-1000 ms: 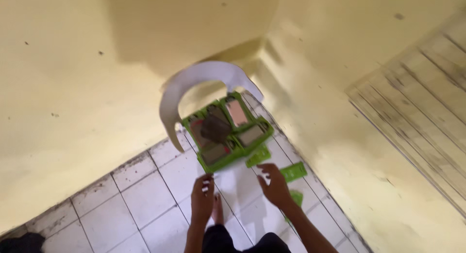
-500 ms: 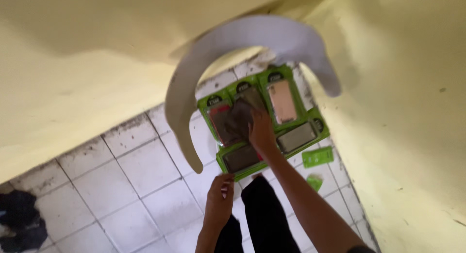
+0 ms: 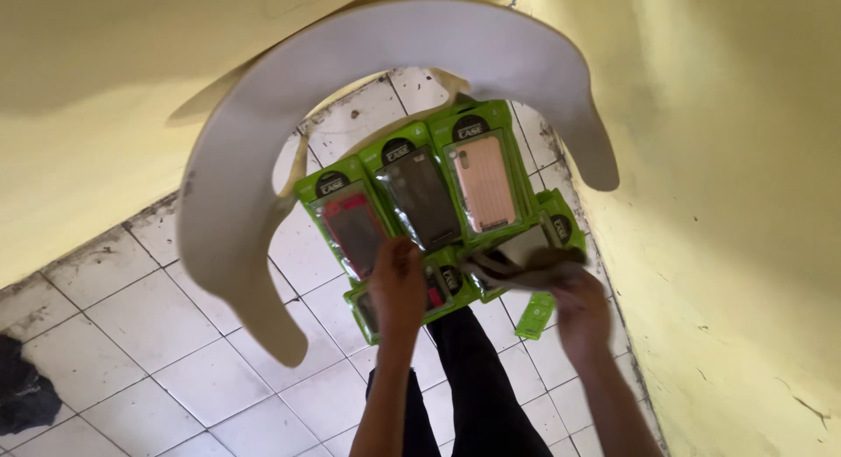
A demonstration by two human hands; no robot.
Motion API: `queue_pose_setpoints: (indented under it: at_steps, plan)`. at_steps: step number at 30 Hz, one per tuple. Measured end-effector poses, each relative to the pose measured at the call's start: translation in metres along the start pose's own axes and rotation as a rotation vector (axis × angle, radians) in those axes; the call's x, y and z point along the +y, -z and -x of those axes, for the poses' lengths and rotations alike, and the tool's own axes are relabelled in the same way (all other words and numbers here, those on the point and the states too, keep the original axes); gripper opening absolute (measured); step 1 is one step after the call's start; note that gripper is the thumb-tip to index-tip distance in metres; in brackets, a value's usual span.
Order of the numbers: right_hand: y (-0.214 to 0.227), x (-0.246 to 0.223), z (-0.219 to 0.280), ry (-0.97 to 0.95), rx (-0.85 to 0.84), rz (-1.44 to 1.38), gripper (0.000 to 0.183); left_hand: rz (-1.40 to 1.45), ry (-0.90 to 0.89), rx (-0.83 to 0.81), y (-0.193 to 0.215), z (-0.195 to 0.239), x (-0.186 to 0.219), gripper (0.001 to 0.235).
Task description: The person repeatedly wipes the plastic packaging of phone cases with a cloth, then hangs them on a wall grid. The person picks up each case from a chair, wipes it, and places it on the display rack.
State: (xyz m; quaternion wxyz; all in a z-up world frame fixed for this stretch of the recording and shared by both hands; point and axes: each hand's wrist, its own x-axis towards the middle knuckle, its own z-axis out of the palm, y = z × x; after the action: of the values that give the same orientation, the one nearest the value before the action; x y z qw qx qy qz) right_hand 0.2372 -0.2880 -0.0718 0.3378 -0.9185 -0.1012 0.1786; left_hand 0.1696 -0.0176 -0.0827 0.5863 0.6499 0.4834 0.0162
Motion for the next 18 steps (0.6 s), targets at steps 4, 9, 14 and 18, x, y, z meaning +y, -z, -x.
queue_pose_setpoints:
  at_steps: [4, 9, 14, 18]
  plan:
    - [0.049, 0.047, 0.013, -0.734, 0.158, -1.241, 0.033, -0.123, -0.055, -0.038, -0.051, -0.030, 0.016, 0.033]
    - [0.033, 0.082, 0.042, -0.951, 0.292, -1.296, 0.035, -0.398, -0.149, -0.001, -0.079, -0.056, 0.011, 0.034]
    - [0.005, 0.099, 0.072, -0.978, 0.207, -1.399, 0.029, -0.349, -0.067, 0.002, -0.090, -0.065, 0.002, 0.028]
    - [-0.006, 0.102, 0.090, -1.125, 0.189, -1.322, 0.032, -0.348, 0.018, -0.006, -0.097, -0.068, 0.008, 0.024]
